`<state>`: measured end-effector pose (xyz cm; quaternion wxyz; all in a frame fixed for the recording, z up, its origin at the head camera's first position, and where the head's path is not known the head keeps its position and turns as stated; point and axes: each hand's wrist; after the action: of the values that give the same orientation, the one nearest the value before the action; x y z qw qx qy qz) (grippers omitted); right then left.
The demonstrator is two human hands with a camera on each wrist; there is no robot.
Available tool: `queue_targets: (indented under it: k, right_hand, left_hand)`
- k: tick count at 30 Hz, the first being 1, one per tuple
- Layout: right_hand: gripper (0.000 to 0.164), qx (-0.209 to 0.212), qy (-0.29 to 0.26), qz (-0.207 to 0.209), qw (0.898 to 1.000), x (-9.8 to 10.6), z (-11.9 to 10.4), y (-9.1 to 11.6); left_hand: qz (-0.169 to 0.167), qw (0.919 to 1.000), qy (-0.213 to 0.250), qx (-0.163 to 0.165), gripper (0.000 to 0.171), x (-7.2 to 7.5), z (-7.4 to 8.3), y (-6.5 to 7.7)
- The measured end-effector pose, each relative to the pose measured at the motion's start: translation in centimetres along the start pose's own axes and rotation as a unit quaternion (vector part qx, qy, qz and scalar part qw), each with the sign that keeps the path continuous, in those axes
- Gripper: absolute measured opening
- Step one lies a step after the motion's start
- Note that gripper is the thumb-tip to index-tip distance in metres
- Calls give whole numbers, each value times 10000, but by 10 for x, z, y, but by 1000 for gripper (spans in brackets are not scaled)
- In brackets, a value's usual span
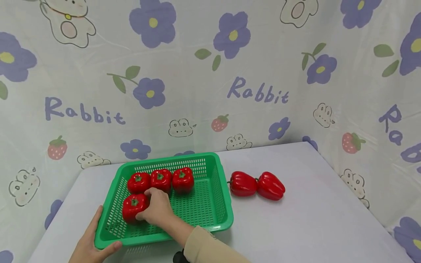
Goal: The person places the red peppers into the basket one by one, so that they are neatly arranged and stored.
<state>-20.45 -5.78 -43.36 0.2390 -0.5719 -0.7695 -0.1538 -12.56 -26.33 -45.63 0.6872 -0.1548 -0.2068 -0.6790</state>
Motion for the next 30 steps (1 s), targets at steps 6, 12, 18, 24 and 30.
queue_targets:
  k: [6, 12, 18, 24, 30]
  right_hand:
    - [53, -89, -30, 102, 9999, 0, 0, 0]
    - [49, -139, -411, -27, 9991, 1, -1, 2]
    - [45, -85, -648, -8, 9979, 1, 0, 3]
    - [41, -90, -479, -5, 9988, 1, 0, 3]
    - [41, -112, -337, -16, 9994, 3, -3, 4]
  left_hand:
    - [-37, 10000, 29, 15, 119, 0, 0, 0]
    - [-78, 9999, 32, 58, 119, 1, 0, -1]
    - [-72, 9999, 135, 23, 119, 0, 0, -1]
    - [-68, 9999, 124, -24, 120, 0, 0, -1]
    - [-57, 9999, 147, -40, 118, 1, 0, -1]
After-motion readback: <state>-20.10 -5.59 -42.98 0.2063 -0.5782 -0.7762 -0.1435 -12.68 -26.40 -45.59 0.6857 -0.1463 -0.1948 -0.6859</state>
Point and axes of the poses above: each hand's wrist, its own y-axis away from the middle knuckle, its own x-axis out of the back of the hand, z = x × y, and after that the axes turned 7 degrees about y, right-handed
